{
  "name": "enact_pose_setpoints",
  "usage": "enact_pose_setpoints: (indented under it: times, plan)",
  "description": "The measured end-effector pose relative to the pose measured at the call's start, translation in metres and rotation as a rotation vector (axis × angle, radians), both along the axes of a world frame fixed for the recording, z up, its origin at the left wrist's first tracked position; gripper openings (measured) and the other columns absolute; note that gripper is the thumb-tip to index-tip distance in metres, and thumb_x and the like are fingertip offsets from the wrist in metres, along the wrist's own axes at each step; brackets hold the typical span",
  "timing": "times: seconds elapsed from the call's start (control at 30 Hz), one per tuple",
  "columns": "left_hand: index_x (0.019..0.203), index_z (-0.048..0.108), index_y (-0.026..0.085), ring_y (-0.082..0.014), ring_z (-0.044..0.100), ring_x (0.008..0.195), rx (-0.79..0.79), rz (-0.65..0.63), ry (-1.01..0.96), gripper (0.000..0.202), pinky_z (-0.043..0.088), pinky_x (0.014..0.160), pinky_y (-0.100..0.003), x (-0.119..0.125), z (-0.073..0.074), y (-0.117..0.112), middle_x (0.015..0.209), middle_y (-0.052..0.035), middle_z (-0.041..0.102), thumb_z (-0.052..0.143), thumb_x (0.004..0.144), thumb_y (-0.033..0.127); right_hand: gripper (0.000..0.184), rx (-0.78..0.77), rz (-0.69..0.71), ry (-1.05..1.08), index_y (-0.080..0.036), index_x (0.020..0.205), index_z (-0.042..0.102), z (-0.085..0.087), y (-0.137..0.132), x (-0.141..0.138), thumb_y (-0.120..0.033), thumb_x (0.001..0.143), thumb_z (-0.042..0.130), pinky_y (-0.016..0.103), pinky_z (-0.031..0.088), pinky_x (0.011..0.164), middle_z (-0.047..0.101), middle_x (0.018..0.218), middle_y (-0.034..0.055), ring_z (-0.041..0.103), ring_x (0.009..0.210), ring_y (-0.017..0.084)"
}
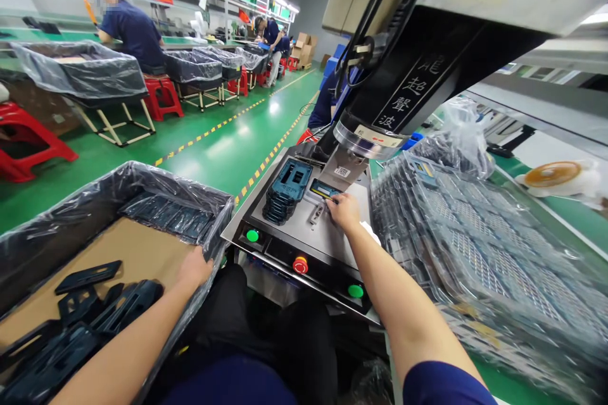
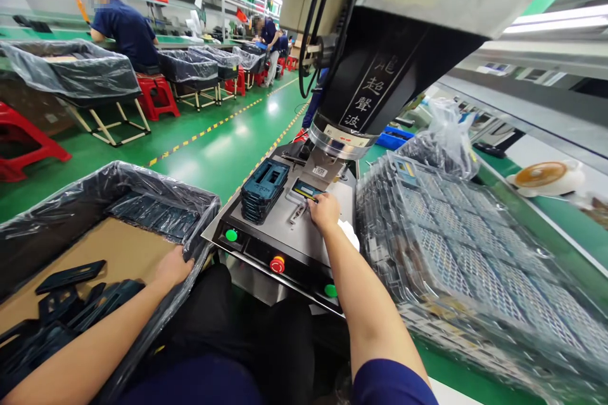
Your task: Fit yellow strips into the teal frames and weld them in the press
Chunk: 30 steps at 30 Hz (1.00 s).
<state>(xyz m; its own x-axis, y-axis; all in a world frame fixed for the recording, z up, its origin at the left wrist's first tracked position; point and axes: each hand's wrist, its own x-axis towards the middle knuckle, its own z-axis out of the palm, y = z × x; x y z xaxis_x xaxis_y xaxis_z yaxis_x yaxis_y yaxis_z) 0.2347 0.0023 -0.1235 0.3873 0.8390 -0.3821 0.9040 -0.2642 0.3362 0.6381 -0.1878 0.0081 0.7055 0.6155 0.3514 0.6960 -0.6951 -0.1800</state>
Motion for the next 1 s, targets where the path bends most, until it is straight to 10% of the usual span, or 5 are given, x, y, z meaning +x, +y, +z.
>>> enact_pose_setpoints:
  times: [0.43,0.7,0.87,1.0]
  plan:
    - [0.115,0.054,0.016,-0.0339,0.063,0.109,0.010,0.000,0.025,0.039,0.049,0.087,-0.042,0.000,-0.004,0.002,0.119,-0.0191,0.064,0.051,0.084,0.040,0.030,0.000,0.158,-0.076,-0.017,0.089,0.072,0.017,-0.012,-0.021,-0.032,0.098,0.047,0.036,0.043,0.090,0.067,0.097,0.0107,0.057,0.097,0.026]
    - [0.119,0.054,0.014,-0.0338,0.059,0.115,0.109,0.021,-0.057,0.047,0.046,0.094,-0.043,-0.007,-0.005,0.000,0.121,-0.0188,0.061,0.055,0.082,0.043,0.036,0.285,0.445,-0.007,-0.018,0.088,0.066,0.031,-0.081,-0.115,-0.043,0.100,0.042,0.035,0.048,0.086,0.067,0.097,0.0104,0.061,0.092,0.023]
    - [0.114,0.056,0.013,-0.0291,0.049,0.125,0.355,0.012,-0.419,0.040,0.037,0.109,-0.043,-0.007,0.014,-0.025,0.123,-0.0162,0.057,0.055,0.081,0.036,0.041,0.410,0.338,0.637,-0.019,0.080,0.064,0.027,-0.127,-0.180,-0.057,0.092,0.053,0.033,0.049,0.076,0.067,0.085,0.0068,0.061,0.080,0.021]
    - [0.107,0.057,0.013,-0.0232,0.063,0.100,-0.084,-0.037,-0.823,0.042,0.048,0.097,-0.041,0.016,0.046,-0.077,0.105,-0.0132,0.066,0.060,0.080,0.045,0.049,0.491,0.088,1.542,-0.019,0.072,0.059,-0.005,-0.140,-0.212,-0.066,0.074,0.072,0.027,0.047,0.058,0.063,0.067,0.0017,0.056,0.060,0.015]
